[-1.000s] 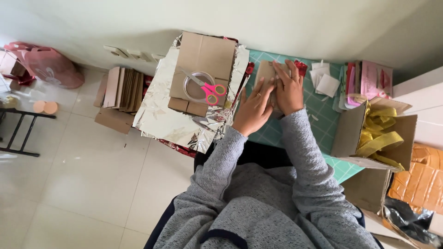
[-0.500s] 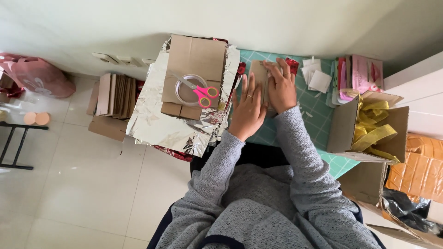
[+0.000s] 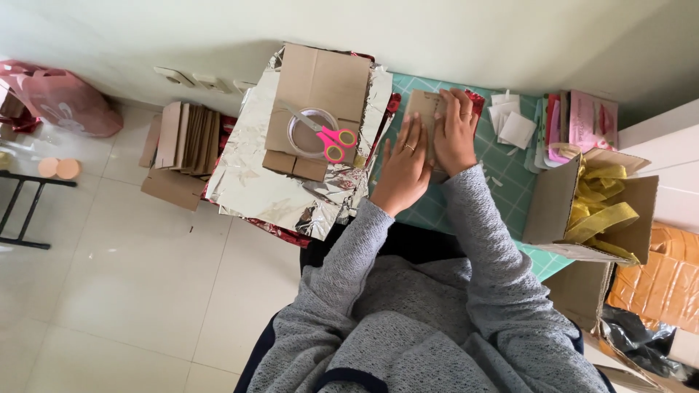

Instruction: Assembling a small cardboard box by folding cardboard pieces and securing them with tape cut using scissors.

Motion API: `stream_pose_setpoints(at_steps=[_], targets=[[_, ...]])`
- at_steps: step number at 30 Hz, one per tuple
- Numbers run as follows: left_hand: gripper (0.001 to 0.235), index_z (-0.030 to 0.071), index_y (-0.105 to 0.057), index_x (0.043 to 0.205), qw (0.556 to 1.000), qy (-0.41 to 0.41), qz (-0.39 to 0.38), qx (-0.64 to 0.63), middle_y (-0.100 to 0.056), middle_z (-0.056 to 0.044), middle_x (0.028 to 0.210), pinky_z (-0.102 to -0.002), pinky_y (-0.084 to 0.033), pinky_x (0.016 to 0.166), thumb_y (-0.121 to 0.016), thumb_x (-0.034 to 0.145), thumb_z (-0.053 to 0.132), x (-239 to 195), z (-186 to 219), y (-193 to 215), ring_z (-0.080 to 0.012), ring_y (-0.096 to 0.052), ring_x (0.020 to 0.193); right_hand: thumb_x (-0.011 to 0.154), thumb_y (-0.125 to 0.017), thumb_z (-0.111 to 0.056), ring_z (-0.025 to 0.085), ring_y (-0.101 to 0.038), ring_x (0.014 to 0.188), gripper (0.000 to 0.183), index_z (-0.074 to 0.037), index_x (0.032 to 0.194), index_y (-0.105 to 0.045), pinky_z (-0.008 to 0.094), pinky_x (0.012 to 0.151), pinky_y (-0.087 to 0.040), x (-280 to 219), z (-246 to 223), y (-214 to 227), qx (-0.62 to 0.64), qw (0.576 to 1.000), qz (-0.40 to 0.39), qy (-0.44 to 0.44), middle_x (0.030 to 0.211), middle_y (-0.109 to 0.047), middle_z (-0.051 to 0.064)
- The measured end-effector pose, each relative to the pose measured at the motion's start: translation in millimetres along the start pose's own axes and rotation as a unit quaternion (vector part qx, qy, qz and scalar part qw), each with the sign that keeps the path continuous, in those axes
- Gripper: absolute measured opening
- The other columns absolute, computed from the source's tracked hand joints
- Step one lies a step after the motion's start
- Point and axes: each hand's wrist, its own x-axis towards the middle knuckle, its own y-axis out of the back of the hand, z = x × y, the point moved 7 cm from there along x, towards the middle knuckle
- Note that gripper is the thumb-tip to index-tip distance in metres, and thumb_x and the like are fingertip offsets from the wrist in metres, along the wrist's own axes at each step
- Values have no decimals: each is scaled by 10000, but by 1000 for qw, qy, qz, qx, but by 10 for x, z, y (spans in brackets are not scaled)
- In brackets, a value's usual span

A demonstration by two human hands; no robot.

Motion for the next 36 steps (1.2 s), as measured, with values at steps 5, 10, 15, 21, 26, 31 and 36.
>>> stream_pose_setpoints(at_steps=[5,10,15,21,26,31,36], targets=[[666,24,-241,1593,999,5,-22,29,-75,-152,1709,-730,-129,1165,-452,1042,333,0,-22,-4,-303,-25,1592,1033,-553,-140,329,-338,1393,473,-208,1486,-436,521,1025,-349,-19,145,-106,-37,998,-20,-40,1498,-348,69],[639,33,-255,1591,995,5,-38,90,-80,-144,1708,-729,-83,1171,-403,1055,348,20,41,57,-281,-21,1590,1053,-544,-199,407,-138,1500,478,-250,1524,-481,696,1072,-323,-42,-106,133,-75,995,-30,-58,1626,-329,81],[655,41,-251,1594,992,8,-41,123,-133,-156,1699,-741,-103,1164,-427,1021,303,-7,98,110,-291,-48,1587,1059,-489,-163,361,-229,1524,464,-129,1520,-524,669,1091,-344,-223,-355,210,-57,995,-80,8,1618,-426,67],[676,70,-185,1620,991,15,-58,119,-46,-136,1716,-763,-118,1147,-384,1023,318,-1,68,59,-277,1,1593,1065,-438,-189,356,-205,1533,492,-199,1554,-491,682,1083,-354,-453,-426,265,-32,994,-103,-9,1652,-367,16],[680,75,-207,1617,989,14,-61,131,-54,-130,1715,-769,-120,1141,-384,1021,348,-3,75,91,-289,-11,1592,1066,-443,-198,335,-183,1541,487,-218,1549,-499,680,1091,-344,-461,-352,224,-26,994,-102,-7,1662,-349,-7],[718,72,-204,1617,983,7,-87,160,-54,-137,1712,-770,-123,1135,-403,999,380,8,91,122,-298,-9,1588,1083,-439,-252,320,-142,1550,494,-242,1576,-460,677,1112,-318,-453,-398,277,-38,991,-128,-14,1677,-308,-28],[761,62,-190,1619,984,2,-106,145,-34,-143,1710,-788,-118,1123,-403,979,416,14,81,126,-314,0,1586,1086,-422,-343,304,-61,1565,541,-270,1619,-364,691,1143,-259,-466,-444,312,-73,983,-170,-17,1712,-194,-57]])
